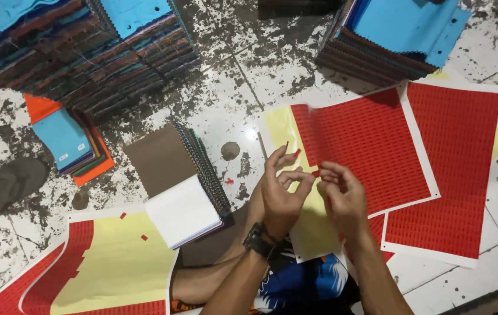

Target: The person sits on the floor and assembles notebooks by peeling small red adhesive stickers from a sheet and applying them to the spines of stacked notebooks. They handle multiple notebooks of different colors, including blue, green, and brown, and place the finished stacks aside.

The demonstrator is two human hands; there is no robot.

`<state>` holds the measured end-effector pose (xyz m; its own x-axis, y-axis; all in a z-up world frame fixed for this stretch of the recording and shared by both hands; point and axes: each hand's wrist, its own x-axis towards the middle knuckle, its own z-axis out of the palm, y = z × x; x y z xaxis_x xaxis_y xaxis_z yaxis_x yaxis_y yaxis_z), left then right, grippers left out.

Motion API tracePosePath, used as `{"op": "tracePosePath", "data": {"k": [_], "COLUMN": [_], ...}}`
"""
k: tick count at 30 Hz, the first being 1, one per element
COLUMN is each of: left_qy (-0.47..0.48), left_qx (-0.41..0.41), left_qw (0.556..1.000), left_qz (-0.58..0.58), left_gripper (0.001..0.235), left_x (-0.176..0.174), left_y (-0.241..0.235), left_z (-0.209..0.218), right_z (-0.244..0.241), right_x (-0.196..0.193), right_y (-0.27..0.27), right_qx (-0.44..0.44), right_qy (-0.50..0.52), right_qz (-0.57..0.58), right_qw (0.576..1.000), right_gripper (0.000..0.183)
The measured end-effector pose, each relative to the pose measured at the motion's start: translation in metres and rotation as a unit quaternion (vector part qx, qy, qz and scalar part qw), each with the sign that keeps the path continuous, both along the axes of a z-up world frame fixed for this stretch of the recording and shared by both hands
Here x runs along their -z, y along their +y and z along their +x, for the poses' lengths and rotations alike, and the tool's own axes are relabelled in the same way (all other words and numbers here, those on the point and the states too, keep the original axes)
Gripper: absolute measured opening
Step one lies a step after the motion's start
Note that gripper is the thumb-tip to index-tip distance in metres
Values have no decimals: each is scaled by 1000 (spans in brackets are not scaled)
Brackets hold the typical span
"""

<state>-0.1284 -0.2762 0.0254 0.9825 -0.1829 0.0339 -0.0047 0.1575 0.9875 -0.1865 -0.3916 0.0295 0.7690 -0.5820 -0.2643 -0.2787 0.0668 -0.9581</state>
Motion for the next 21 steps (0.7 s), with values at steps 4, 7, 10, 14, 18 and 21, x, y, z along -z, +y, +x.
{"op": "tracePosePath", "data": {"k": [4,7,10,14,18,21], "left_qy": [25,-5,-63,-66,-54,-21], "left_qx": [1,14,29,16,22,23], "left_qw": [999,1000,995,994,993,997], "left_qz": [-19,26,72,83,99,70], "left_gripper": [68,62,61,64,66,72], "left_x": [6,7,4,5,-10,-13], "left_y": [2,6,7,4,6,6], "left_z": [-1,0,0,-2,3,0], "right_z": [15,13,9,6,3,2], "right_x": [-16,2,11,17,25,17], "right_y": [10,3,-1,-6,-5,-1], "right_qx": [10,12,16,-22,-60,-74], "right_qy": [32,-2,-63,-62,-66,-58], "right_qz": [34,59,89,123,32,29], "right_qw": [999,998,994,990,996,995], "right_gripper": [33,18,7,9,12,16]}}
